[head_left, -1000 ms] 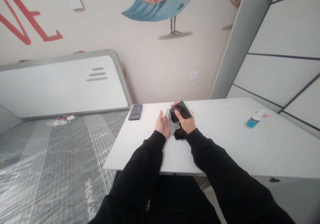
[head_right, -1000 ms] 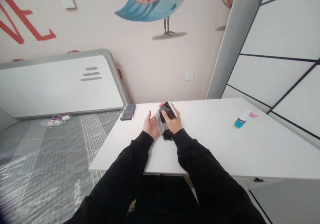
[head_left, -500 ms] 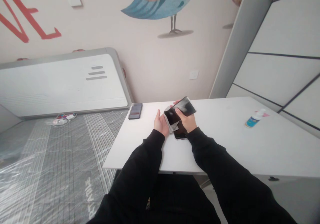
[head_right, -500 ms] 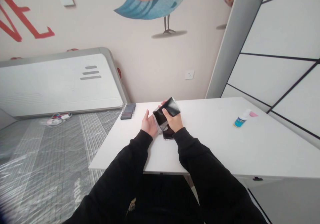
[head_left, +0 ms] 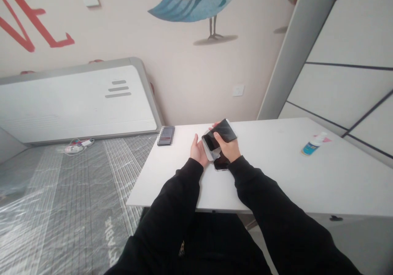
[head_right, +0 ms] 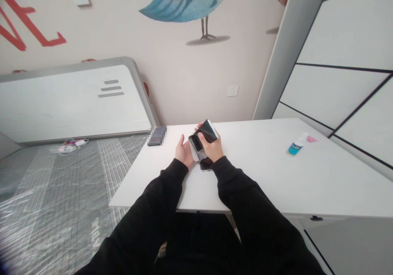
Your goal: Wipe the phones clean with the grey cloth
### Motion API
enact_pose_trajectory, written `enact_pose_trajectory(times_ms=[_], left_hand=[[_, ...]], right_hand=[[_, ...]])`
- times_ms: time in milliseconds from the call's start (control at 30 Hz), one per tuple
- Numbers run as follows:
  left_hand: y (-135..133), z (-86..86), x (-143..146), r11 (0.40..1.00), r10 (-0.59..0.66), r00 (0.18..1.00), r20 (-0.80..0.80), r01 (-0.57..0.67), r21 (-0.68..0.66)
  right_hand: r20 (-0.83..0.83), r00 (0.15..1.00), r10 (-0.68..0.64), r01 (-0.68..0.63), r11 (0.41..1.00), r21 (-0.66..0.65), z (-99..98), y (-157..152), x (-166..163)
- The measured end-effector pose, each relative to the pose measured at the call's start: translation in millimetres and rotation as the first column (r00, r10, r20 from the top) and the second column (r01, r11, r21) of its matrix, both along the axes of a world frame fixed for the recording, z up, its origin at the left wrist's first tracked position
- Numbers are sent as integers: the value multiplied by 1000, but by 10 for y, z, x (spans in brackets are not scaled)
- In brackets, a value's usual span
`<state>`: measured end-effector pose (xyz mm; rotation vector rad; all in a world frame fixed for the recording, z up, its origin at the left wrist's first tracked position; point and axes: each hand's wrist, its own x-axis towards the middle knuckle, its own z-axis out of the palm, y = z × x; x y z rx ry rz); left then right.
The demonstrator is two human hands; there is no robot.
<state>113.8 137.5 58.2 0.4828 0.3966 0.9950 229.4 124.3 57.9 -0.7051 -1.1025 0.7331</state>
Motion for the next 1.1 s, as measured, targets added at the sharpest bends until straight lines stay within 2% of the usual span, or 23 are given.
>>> enact_pose_trajectory(times_ms=[67, 200, 300, 400, 533, 600, 733, 833, 933, 1100], left_hand=[[1, 3, 2, 1000, 11, 1000, 0, -11, -3], [8, -2, -1, 1000, 2, 1000, 1, -3, 11], [22, -10, -11, 1000, 17, 1000, 10, -17, 17], [39, -15, -22, 1000, 29, 1000, 2, -29, 3], [45, -12, -26, 999, 34, 999, 7, -34, -5], [40, -10, -25, 1000, 17, 1000, 5, -17, 9], [31, -11, -26, 1000, 16, 1000, 0, -16, 27], [29, -16, -26, 1000, -6, 1000, 0, 6, 26], [32, -18, -27, 1000, -7, 1000, 9, 7, 27], [50, -30, -30, 999, -16, 999, -28, 17, 51]], right_hand=[[-8, 999, 35, -35, 999, -4, -9, 10, 5], [39, 996, -82, 81, 996, 34, -26, 22, 21], [51, 999, -11, 10, 1000, 9, -36, 26, 24], [44, 998, -54, 54, 999, 2, -38, 24, 20], [28, 1000, -5, 6, 1000, -23, -21, 7, 13], [10, 999, -49, 49, 999, -22, -6, -4, 8], [-25, 999, 30, -31, 998, -46, 22, -12, 0], [-59, 998, -21, 18, 999, -42, 24, -4, -4], [-53, 998, 26, -28, 999, -40, 13, 7, -8], [-72, 994, -85, 85, 996, -8, 8, 22, -9]])
